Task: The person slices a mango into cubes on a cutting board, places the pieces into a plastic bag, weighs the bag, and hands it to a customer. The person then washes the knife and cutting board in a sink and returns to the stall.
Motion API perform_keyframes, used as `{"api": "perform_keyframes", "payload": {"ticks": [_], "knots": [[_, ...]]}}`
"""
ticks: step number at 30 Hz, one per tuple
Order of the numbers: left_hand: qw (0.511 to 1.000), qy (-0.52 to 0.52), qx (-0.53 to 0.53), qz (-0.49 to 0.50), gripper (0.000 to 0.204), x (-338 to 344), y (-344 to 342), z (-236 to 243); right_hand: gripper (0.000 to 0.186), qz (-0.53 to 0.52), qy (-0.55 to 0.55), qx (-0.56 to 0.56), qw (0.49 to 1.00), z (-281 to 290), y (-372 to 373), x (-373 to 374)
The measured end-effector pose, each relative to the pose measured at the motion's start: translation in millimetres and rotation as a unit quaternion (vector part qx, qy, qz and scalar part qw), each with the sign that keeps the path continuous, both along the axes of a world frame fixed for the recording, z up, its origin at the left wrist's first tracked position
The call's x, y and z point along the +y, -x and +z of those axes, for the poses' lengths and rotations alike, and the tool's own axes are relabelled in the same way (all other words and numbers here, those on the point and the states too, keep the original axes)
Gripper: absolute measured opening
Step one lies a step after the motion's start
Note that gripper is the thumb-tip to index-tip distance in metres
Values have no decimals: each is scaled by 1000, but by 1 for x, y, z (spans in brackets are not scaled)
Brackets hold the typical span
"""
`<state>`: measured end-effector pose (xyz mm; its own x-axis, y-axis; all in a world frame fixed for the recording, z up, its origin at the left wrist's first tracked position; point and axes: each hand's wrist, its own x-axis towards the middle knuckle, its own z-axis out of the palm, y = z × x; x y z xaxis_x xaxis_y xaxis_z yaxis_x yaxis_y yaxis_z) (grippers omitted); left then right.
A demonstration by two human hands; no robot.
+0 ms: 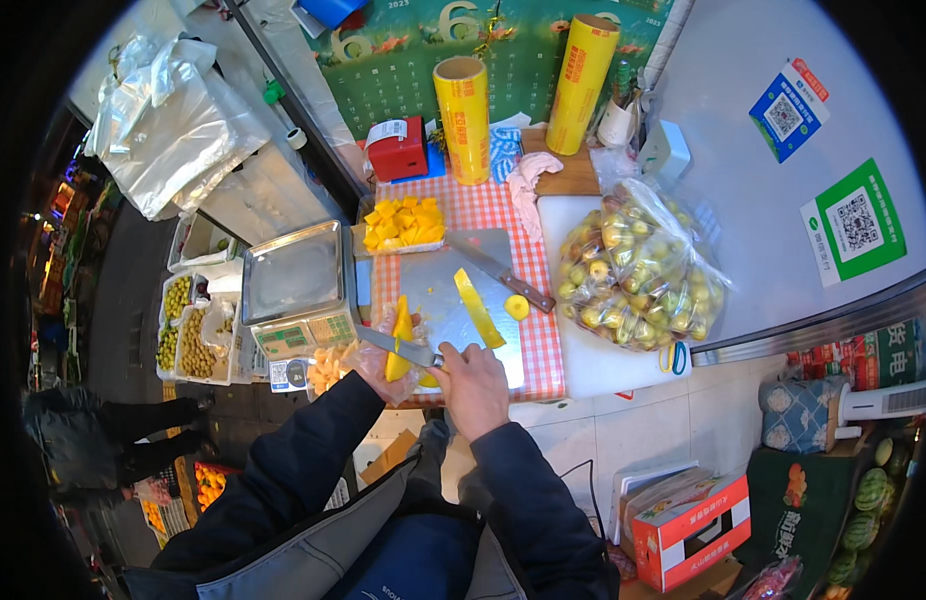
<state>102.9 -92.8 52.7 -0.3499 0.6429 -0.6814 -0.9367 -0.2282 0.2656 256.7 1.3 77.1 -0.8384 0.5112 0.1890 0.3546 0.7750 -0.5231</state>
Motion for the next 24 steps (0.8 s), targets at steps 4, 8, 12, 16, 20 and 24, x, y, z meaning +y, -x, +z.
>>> {"api": "perform_keyframes", "payload": {"ticks": [4, 8, 12, 16, 20, 24], "knots": [[989, -128, -57, -45, 44, -7, 10, 9, 32, -23, 45, -63, 997, 2, -5, 7], [995, -60, -72, -31, 43, -2, 3, 14, 31, -3, 26, -13, 1000, 0, 0, 8], [993, -91, -46, -59, 45, -4, -5, 8, 27, -37, 68, 2, 997, -14, 7, 11], [989, -124, -47, -72, 50, -13, 0, 0, 35, -113, 169, -86, 975, -41, -4, 27], [987, -137, -63, -62, 53, -15, -1, -3, 47, -109, 180, -216, 954, -61, -16, 40], [998, -44, -8, -43, 55, -12, -2, -3, 44, -110, 181, -200, 957, -50, -23, 40]]}}
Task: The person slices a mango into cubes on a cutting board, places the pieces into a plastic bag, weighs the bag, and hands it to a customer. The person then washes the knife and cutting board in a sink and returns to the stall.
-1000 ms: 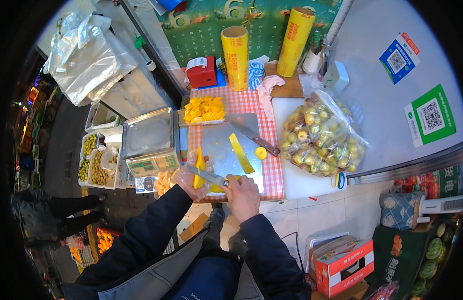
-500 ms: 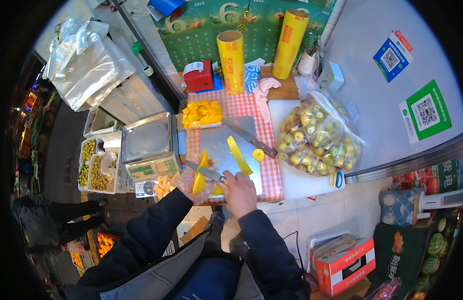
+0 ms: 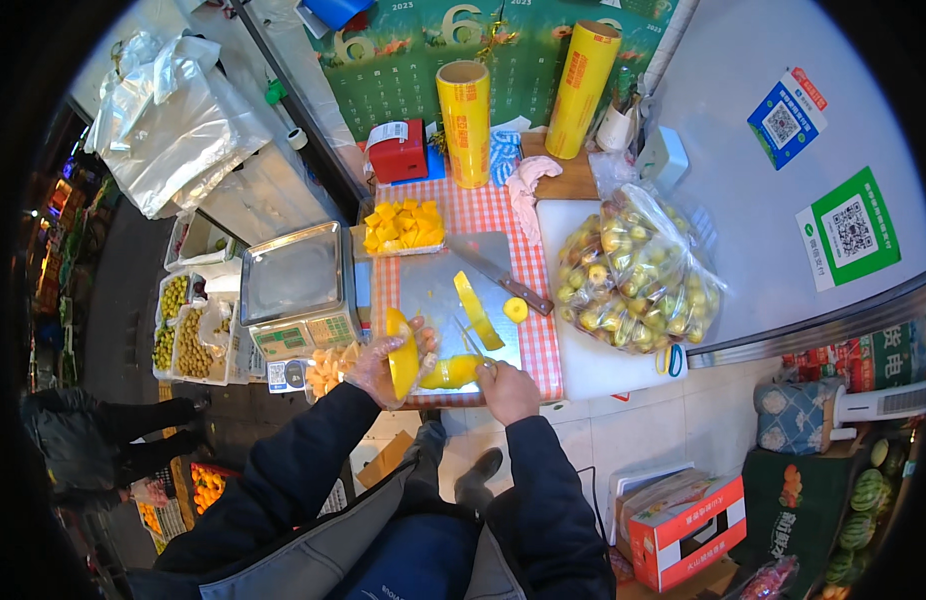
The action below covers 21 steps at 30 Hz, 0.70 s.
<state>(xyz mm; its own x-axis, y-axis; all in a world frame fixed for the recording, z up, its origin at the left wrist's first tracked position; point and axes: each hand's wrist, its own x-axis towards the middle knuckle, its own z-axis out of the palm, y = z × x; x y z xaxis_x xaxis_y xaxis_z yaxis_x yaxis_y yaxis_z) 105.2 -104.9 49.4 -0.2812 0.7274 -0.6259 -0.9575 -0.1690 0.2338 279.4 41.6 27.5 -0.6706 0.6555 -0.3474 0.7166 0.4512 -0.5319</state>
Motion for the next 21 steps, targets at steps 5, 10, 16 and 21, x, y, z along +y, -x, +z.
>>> {"api": "perform_keyframes", "payload": {"ticks": [5, 10, 16, 21], "knots": [[999, -10, 11, -45, 45, 2, 10, 5, 30, -70, -39, 222, 972, 31, 4, -26], [994, 98, 44, -19, 41, 8, 9, 9, 31, 64, -136, 275, 950, 43, 5, -52], [993, 97, 60, -32, 36, 8, 4, 12, 34, 130, -168, 248, 945, 47, 5, -53], [991, 106, 75, -35, 33, 11, -3, 20, 35, 146, -167, 220, 950, 47, 4, -55]]}}
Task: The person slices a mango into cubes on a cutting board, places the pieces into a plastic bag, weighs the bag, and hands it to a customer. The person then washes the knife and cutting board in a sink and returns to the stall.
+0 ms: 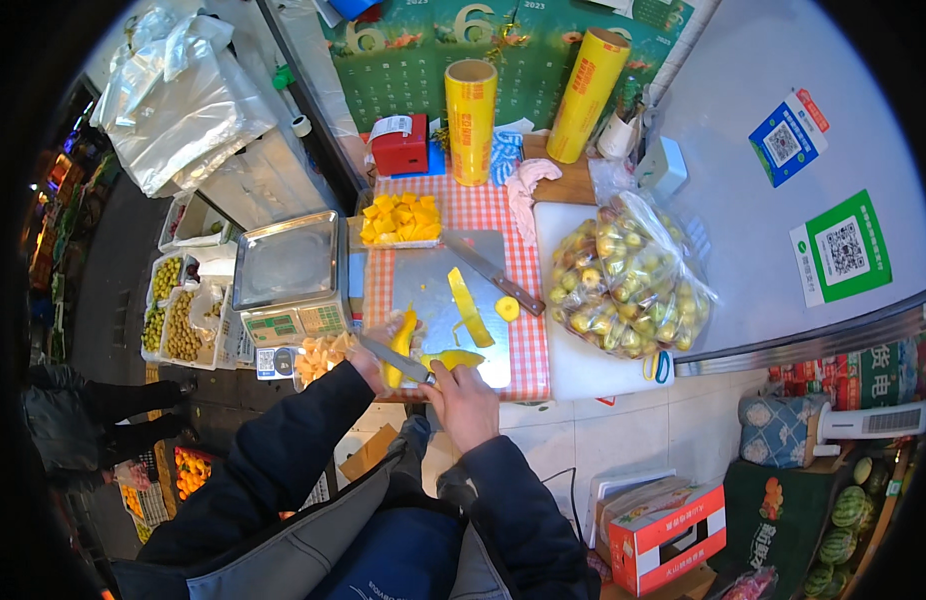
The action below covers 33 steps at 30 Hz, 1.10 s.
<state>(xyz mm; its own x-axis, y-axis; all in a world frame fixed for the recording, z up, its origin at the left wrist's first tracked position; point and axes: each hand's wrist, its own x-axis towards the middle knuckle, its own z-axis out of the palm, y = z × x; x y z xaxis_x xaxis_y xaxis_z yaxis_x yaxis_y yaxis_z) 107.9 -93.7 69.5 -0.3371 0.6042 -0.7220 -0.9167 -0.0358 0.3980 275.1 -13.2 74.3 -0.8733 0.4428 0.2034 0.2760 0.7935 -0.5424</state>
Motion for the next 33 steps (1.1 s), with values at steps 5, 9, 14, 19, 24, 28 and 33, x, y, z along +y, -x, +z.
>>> {"api": "perform_keyframes", "payload": {"ticks": [5, 9, 14, 19, 24, 28, 33], "knots": [[1000, -12, -20, -10, 32, 0, -2, 3, 35, -5, -20, 1, 1000, -6, -4, 3], [1000, -10, -12, -21, 33, -2, 5, -7, 33, -36, -23, -31, 999, -10, -12, 12], [1000, 8, 11, -23, 34, -3, 3, -21, 31, -43, 0, -28, 999, -17, -6, 14], [999, -2, 17, -31, 36, 1, 3, -25, 31, -65, 40, -16, 997, -27, -4, 17], [998, 38, 12, -51, 34, -2, 5, -23, 34, -113, 119, -106, 981, -41, -16, 24], [994, 52, 15, -91, 35, -2, 3, -21, 35, -142, 154, -83, 974, -46, -15, 32], [991, 96, 16, -96, 36, 0, 4, -21, 35, -138, 142, -242, 950, -35, -12, 47]]}}
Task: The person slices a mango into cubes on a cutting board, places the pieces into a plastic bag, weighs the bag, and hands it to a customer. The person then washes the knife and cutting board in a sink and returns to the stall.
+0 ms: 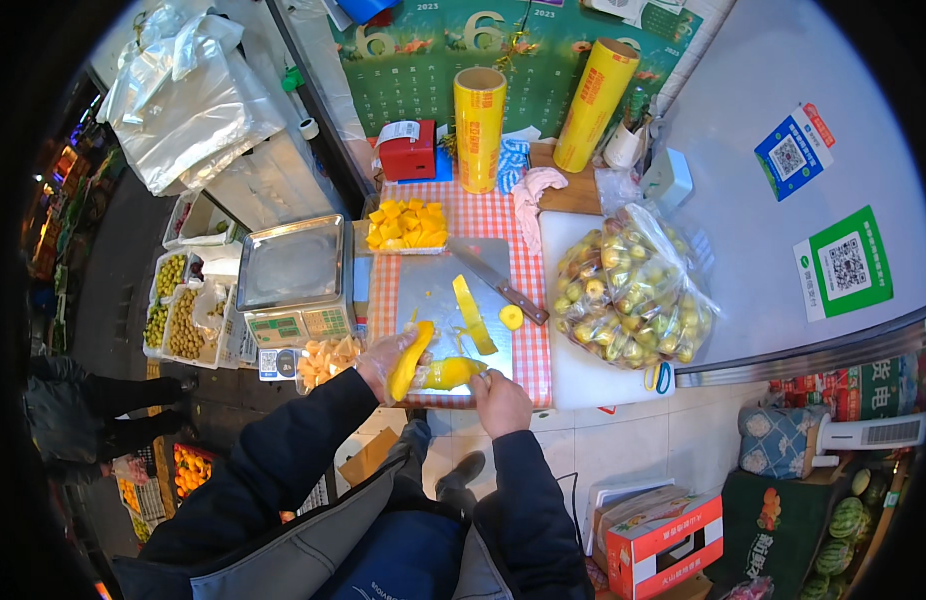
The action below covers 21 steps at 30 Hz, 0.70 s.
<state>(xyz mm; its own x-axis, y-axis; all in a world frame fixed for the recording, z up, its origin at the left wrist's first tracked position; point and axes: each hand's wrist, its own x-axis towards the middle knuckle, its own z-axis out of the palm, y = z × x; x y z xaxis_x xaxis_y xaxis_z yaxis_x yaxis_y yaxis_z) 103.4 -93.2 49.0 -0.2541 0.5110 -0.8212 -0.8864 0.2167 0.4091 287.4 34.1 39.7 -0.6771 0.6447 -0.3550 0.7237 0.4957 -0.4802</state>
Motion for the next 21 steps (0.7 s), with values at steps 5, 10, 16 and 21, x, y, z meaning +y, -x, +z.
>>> {"api": "perform_keyframes", "payload": {"ticks": [5, 10, 16, 21], "knots": [[1000, -16, -12, 1, 35, 0, -1, -4, 33, -6, -60, 169, 984, 17, 11, -9], [998, -41, -36, -33, 33, 1, -3, 3, 32, 50, -157, 215, 963, 21, 25, -24], [985, -80, -150, -8, 35, -4, 0, 17, 30, 28, -130, 204, 970, 5, 11, -17], [992, -69, -109, -1, 35, -5, 8, 6, 36, -80, -36, 122, 989, -7, -3, -14]]}}
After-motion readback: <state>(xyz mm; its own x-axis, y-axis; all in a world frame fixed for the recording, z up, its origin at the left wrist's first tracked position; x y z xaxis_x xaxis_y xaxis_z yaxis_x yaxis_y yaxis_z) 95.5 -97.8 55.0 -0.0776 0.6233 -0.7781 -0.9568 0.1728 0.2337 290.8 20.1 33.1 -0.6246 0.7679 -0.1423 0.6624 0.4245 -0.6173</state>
